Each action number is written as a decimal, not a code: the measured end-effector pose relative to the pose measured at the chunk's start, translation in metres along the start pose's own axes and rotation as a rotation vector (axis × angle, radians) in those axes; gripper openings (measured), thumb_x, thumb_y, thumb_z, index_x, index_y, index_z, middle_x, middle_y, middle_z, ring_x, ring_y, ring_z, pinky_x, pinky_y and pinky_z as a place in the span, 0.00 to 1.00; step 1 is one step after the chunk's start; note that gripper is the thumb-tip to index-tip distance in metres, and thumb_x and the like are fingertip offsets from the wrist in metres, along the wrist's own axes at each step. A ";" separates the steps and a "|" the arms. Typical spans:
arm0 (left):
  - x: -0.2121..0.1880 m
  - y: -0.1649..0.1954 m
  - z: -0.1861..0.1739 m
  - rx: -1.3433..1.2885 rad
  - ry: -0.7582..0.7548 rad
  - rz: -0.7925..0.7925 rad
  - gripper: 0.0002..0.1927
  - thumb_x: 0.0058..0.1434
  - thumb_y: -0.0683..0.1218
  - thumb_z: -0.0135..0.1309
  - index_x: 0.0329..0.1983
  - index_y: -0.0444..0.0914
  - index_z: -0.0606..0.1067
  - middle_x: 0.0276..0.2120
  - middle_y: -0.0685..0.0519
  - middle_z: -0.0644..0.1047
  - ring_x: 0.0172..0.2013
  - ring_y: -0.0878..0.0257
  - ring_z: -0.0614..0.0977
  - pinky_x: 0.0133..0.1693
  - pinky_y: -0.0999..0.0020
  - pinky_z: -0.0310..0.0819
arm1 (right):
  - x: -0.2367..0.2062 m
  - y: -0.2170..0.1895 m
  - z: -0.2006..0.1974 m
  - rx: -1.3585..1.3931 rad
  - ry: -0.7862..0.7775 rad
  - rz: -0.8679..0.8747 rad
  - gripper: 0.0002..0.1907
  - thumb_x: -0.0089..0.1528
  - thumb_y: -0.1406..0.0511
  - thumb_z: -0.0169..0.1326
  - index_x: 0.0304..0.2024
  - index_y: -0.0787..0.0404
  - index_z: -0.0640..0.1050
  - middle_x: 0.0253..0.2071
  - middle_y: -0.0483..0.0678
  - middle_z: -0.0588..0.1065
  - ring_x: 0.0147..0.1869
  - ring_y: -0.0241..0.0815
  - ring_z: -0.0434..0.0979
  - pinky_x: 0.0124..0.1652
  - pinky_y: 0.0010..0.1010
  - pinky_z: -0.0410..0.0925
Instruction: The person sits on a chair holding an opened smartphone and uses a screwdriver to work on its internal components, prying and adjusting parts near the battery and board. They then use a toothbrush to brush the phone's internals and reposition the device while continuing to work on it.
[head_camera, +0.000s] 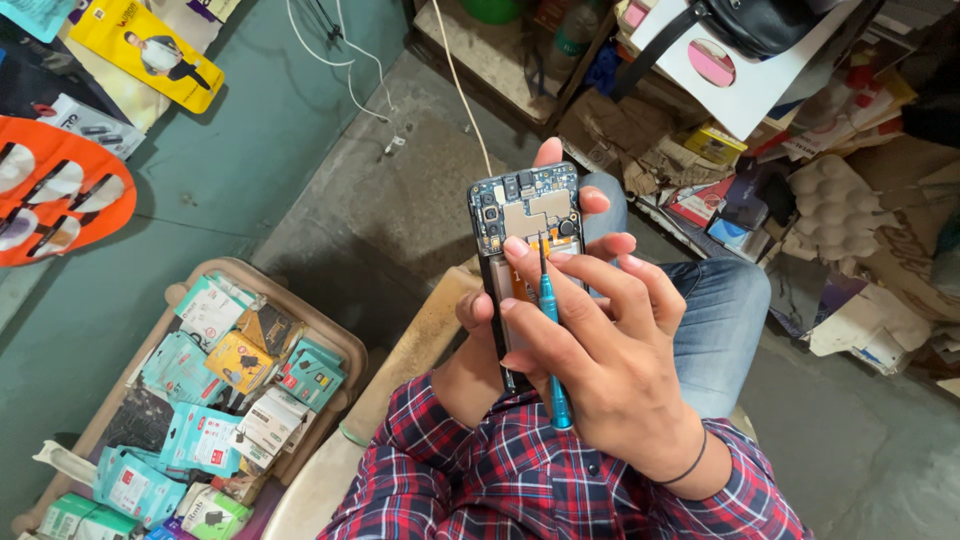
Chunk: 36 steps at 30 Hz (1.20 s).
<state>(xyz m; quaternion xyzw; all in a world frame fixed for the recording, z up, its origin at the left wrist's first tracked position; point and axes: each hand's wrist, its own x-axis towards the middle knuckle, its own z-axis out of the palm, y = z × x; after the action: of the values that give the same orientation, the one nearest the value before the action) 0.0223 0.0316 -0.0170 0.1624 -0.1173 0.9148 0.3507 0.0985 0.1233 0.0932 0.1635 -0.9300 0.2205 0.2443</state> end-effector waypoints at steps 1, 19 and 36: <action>0.001 0.000 0.000 0.003 0.001 0.002 0.61 0.53 0.47 0.72 0.81 0.52 0.43 0.65 0.45 0.65 0.67 0.41 0.71 0.65 0.43 0.70 | 0.001 0.000 0.000 -0.002 0.003 0.000 0.18 0.66 0.55 0.56 0.55 0.54 0.78 0.65 0.51 0.74 0.65 0.50 0.72 0.65 0.45 0.55; 0.001 0.001 -0.001 -0.026 0.004 0.012 0.62 0.53 0.46 0.72 0.81 0.53 0.43 0.65 0.45 0.65 0.67 0.40 0.71 0.65 0.41 0.70 | 0.009 -0.001 -0.005 0.013 -0.034 0.017 0.16 0.64 0.55 0.59 0.51 0.53 0.79 0.65 0.48 0.74 0.64 0.49 0.72 0.65 0.44 0.56; -0.001 -0.002 -0.006 -0.058 0.000 0.032 0.62 0.52 0.46 0.72 0.81 0.53 0.44 0.64 0.45 0.65 0.67 0.39 0.70 0.66 0.39 0.69 | 0.008 -0.001 -0.005 0.031 -0.033 0.017 0.17 0.64 0.56 0.58 0.52 0.55 0.80 0.65 0.49 0.74 0.65 0.48 0.72 0.64 0.44 0.56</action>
<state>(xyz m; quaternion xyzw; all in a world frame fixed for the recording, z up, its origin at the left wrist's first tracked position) 0.0227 0.0343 -0.0223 0.1502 -0.1466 0.9165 0.3406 0.0939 0.1233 0.1020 0.1630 -0.9317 0.2345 0.2246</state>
